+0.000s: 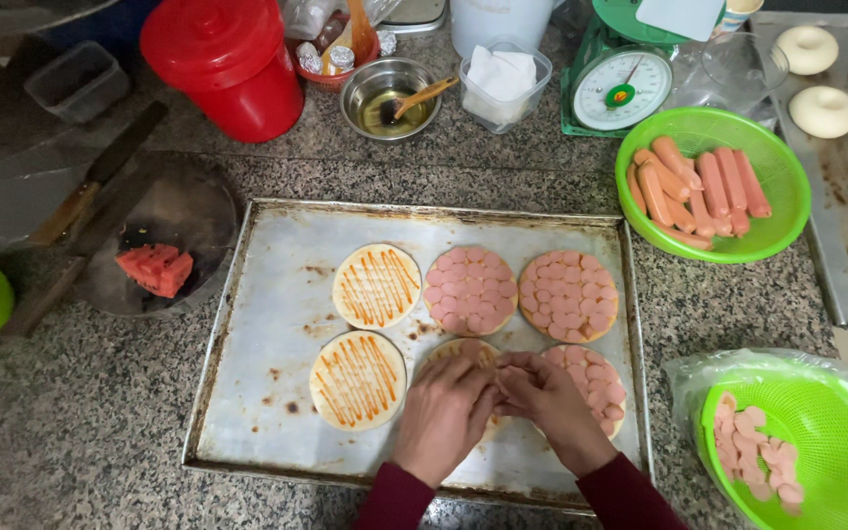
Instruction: The person places sliced sausages onto round dough bases that have been drizzled with sauce on a baking tray. The person handles the sausage slices by hand and arranges them to cover the surface of each dough base.
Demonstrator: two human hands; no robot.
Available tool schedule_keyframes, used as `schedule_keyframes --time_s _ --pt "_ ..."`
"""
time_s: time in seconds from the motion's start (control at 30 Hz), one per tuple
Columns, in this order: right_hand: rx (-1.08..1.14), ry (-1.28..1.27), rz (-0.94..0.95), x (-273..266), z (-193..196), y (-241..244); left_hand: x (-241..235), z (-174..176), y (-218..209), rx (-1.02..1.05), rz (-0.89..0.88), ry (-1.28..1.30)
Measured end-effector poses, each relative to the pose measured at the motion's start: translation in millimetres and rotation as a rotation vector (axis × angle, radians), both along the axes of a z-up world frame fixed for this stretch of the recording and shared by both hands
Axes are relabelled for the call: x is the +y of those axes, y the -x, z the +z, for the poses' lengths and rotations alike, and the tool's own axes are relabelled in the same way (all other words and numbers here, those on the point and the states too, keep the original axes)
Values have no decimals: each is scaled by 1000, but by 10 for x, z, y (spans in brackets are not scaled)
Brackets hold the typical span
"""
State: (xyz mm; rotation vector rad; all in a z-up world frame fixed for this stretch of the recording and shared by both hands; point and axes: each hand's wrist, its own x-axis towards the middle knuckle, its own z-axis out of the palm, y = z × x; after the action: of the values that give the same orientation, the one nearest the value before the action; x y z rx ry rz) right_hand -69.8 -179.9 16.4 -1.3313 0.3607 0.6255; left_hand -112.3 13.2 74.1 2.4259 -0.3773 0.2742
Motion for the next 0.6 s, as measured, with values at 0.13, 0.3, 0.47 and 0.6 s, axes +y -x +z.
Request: schedule_keyframes --time_s 0.13,0.3,0.47,0.6 --pt "27 -48 47 -1 17 10 113 89 7 103 -18 79" --pt "92 -53 23 19 183 10 148 -192 39 237 295 227" --pt "110 -68 -71 -82 215 -18 157 -500 67 265 432 158" --pt "160 -66 -123 -92 169 -40 13 -493 40 272 329 159"
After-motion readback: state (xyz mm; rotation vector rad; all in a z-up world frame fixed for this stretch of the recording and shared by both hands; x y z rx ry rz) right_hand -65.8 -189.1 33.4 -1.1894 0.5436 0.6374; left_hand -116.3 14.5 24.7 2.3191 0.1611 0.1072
